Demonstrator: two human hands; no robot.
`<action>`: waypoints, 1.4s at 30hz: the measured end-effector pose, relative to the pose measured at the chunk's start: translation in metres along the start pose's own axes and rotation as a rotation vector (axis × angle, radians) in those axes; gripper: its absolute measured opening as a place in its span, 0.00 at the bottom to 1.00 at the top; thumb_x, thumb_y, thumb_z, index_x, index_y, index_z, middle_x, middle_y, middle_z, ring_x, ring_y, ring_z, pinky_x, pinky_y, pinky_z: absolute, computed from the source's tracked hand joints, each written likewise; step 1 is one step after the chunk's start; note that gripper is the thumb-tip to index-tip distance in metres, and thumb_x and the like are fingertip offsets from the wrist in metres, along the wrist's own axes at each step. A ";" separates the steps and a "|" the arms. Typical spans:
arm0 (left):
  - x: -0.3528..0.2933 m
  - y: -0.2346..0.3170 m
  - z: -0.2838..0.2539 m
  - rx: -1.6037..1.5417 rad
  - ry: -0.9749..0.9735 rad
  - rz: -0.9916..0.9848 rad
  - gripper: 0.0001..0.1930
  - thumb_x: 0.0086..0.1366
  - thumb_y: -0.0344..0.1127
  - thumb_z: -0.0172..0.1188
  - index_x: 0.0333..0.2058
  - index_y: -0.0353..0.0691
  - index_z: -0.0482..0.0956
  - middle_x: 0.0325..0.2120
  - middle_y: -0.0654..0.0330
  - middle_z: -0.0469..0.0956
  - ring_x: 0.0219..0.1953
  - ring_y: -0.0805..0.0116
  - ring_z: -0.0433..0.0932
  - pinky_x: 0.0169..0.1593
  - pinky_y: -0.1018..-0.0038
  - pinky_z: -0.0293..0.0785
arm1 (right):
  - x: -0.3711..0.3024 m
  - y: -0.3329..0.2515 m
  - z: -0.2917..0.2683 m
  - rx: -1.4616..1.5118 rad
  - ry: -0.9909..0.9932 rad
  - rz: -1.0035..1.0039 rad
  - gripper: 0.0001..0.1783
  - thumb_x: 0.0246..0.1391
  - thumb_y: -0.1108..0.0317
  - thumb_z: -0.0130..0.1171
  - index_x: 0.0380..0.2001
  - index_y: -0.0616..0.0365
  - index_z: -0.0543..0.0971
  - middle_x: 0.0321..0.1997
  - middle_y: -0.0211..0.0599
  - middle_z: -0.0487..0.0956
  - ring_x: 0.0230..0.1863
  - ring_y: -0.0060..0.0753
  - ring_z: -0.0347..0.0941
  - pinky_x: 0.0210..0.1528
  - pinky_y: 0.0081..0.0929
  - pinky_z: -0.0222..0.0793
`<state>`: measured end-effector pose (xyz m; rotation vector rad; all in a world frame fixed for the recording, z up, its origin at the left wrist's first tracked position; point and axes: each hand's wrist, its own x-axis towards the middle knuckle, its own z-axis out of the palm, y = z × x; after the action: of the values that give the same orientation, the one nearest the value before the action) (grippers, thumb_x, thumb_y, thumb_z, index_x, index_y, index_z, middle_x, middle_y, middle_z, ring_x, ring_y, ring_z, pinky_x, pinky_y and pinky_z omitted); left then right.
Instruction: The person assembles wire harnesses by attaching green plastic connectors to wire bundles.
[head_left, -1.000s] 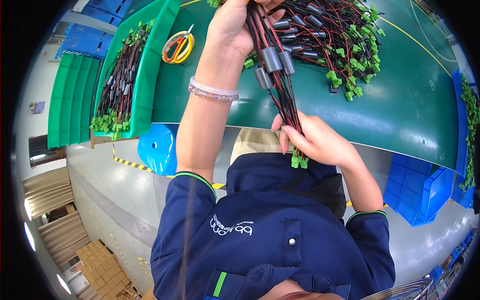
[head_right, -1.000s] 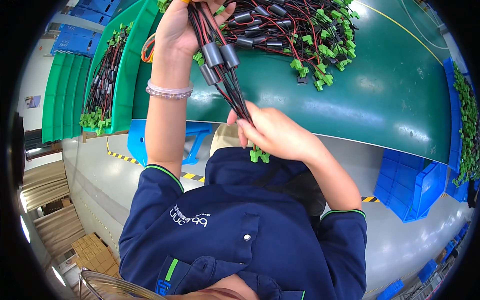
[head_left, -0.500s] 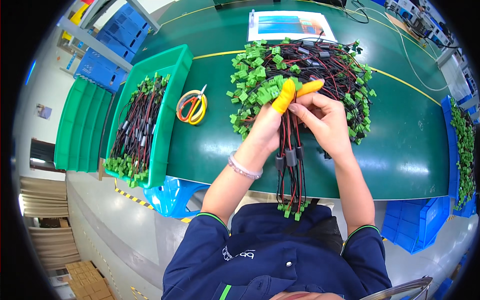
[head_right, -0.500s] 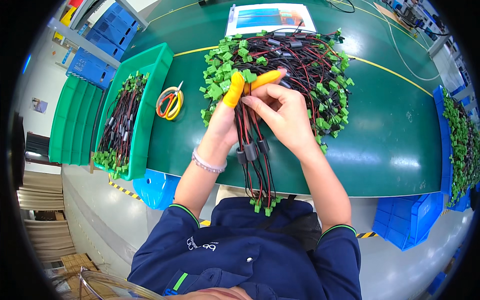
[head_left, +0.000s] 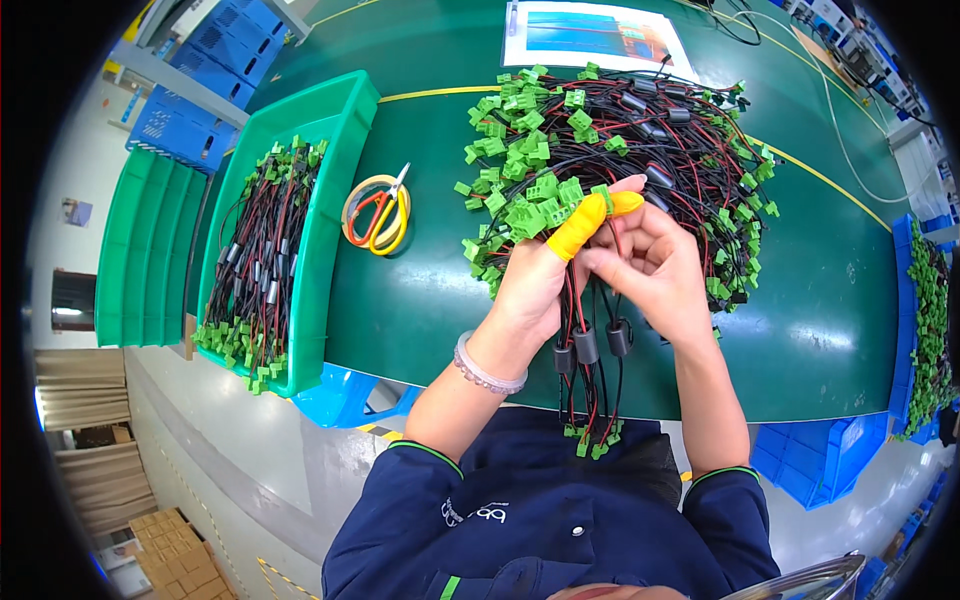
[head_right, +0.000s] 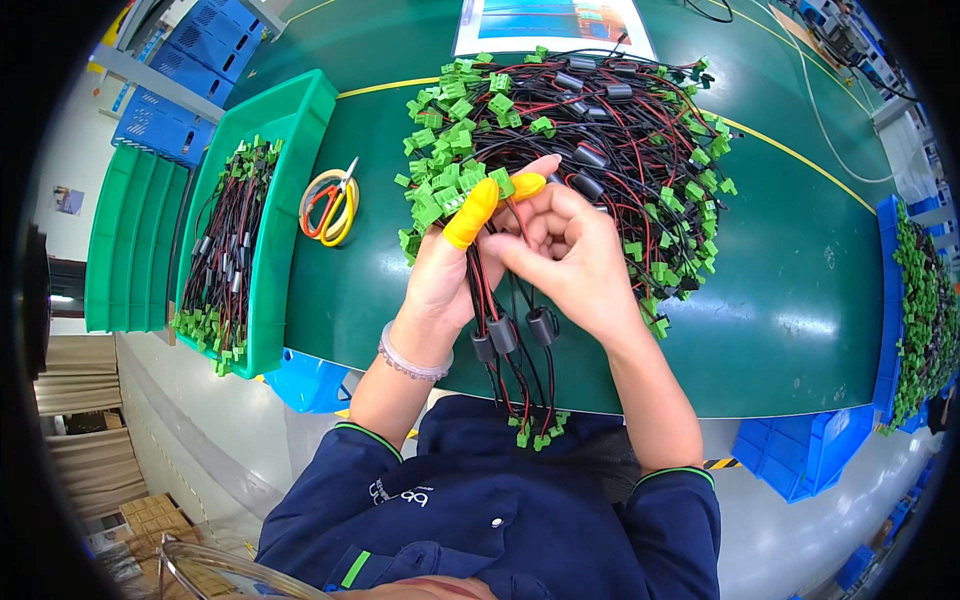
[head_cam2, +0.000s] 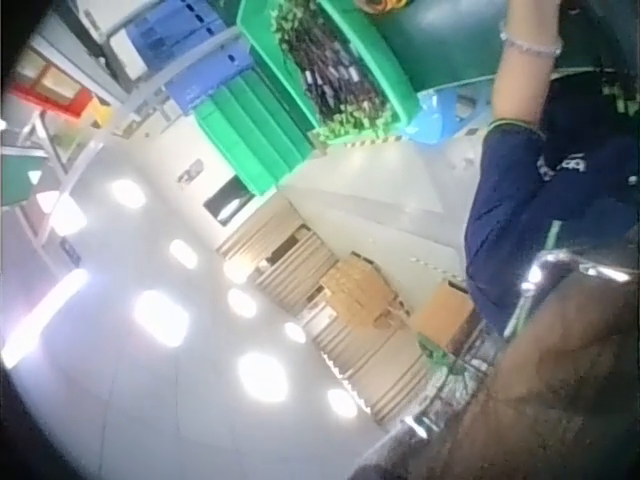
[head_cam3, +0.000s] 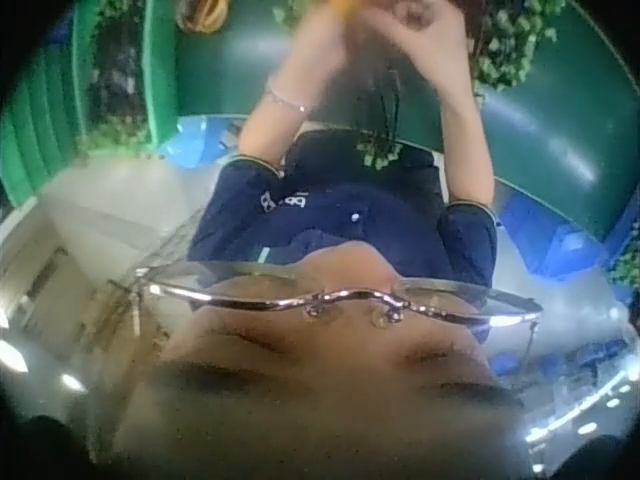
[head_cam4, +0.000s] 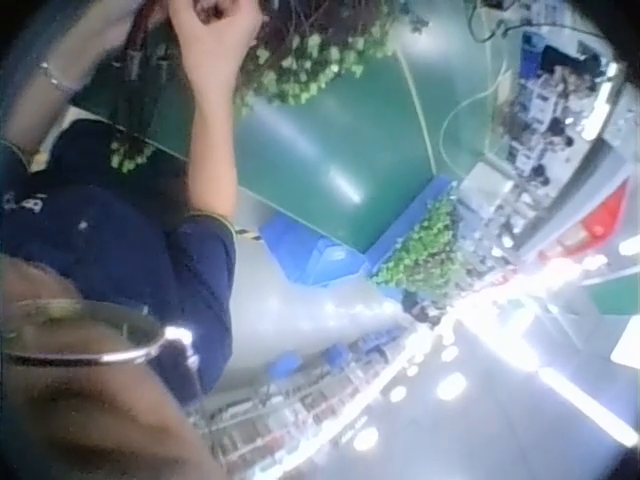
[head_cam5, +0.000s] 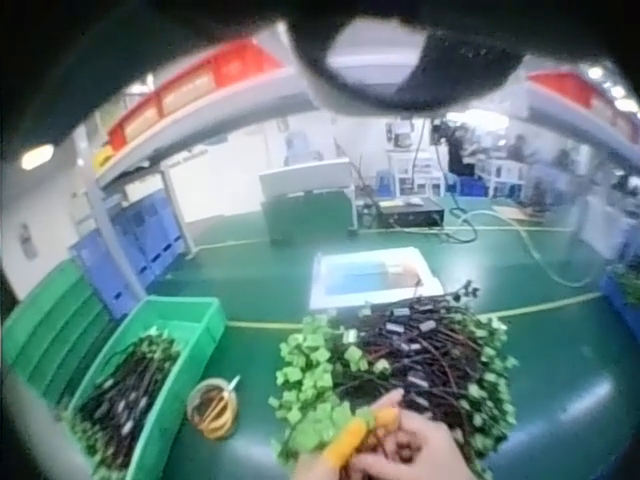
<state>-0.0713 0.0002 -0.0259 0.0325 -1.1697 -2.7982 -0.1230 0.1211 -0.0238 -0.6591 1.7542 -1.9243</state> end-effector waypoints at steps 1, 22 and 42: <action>0.000 0.000 -0.001 0.014 -0.012 0.007 0.20 0.64 0.42 0.48 0.48 0.31 0.68 0.53 0.44 0.63 0.52 0.58 0.66 0.55 0.63 0.63 | 0.000 0.001 0.001 -0.077 -0.034 0.002 0.04 0.45 0.77 0.60 0.25 0.64 0.75 0.24 0.26 0.72 0.25 0.13 0.66 0.29 0.12 0.63; -0.001 -0.003 -0.001 -0.099 0.062 -0.116 0.21 0.64 0.43 0.47 0.48 0.32 0.70 0.38 0.62 0.75 0.27 0.81 0.71 0.29 0.84 0.70 | -0.004 0.005 -0.015 0.535 -0.321 0.284 0.10 0.54 0.68 0.52 0.30 0.65 0.76 0.20 0.29 0.73 0.10 0.09 0.54 0.13 0.10 0.48; 0.003 -0.011 -0.003 -0.062 0.100 -0.024 0.17 0.62 0.34 0.52 0.48 0.34 0.70 0.45 0.59 0.73 0.41 0.75 0.72 0.45 0.78 0.69 | -0.002 0.012 -0.001 0.421 -0.037 0.164 0.09 0.43 0.74 0.62 0.27 0.59 0.72 0.16 0.20 0.65 0.16 0.10 0.56 0.18 0.12 0.50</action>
<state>-0.0747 0.0056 -0.0358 0.1802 -1.0672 -2.8152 -0.1219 0.1221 -0.0356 -0.3833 1.2753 -2.0579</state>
